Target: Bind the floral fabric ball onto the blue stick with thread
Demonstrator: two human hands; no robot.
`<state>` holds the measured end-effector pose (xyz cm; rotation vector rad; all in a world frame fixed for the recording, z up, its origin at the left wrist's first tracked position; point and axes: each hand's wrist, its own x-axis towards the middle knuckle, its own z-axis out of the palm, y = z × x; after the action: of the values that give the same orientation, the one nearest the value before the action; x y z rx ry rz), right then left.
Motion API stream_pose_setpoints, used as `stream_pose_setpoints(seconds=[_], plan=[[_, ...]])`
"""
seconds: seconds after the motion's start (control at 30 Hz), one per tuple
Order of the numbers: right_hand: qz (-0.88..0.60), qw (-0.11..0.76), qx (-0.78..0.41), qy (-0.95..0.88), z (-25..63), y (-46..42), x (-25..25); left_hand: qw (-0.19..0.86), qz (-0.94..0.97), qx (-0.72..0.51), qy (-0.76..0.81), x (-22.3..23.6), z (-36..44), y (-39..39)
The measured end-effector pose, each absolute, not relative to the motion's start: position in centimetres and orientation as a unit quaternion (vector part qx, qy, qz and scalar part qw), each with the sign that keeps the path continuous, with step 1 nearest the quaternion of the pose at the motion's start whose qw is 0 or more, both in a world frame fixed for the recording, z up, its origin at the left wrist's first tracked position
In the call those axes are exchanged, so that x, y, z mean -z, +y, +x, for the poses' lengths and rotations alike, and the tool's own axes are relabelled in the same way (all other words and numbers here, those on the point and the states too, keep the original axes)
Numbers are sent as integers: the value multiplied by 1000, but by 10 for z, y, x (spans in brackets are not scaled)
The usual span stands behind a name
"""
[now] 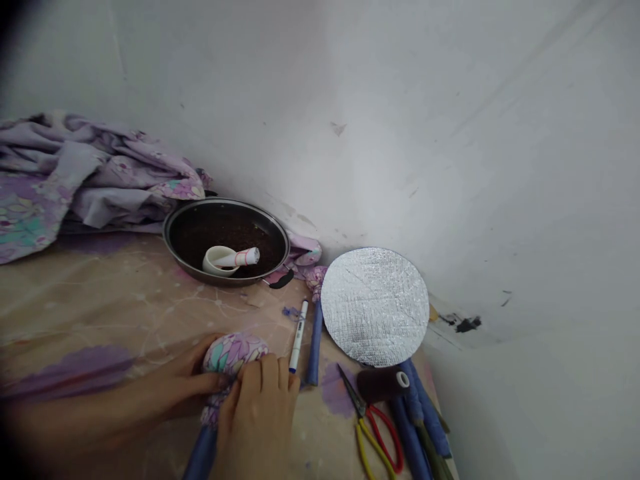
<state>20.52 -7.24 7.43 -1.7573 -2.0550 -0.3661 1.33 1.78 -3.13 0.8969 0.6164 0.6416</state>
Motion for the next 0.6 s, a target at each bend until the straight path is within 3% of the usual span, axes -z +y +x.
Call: stream_pose_setpoints(seconds=[0.27,0.6], plan=[[-639,205,127,-730,203,-71,-67,811,410,-262,325,-24,8,23],[-631,242,66,-734,214,-70,-73,777,443,-299,333,-13,12,21]])
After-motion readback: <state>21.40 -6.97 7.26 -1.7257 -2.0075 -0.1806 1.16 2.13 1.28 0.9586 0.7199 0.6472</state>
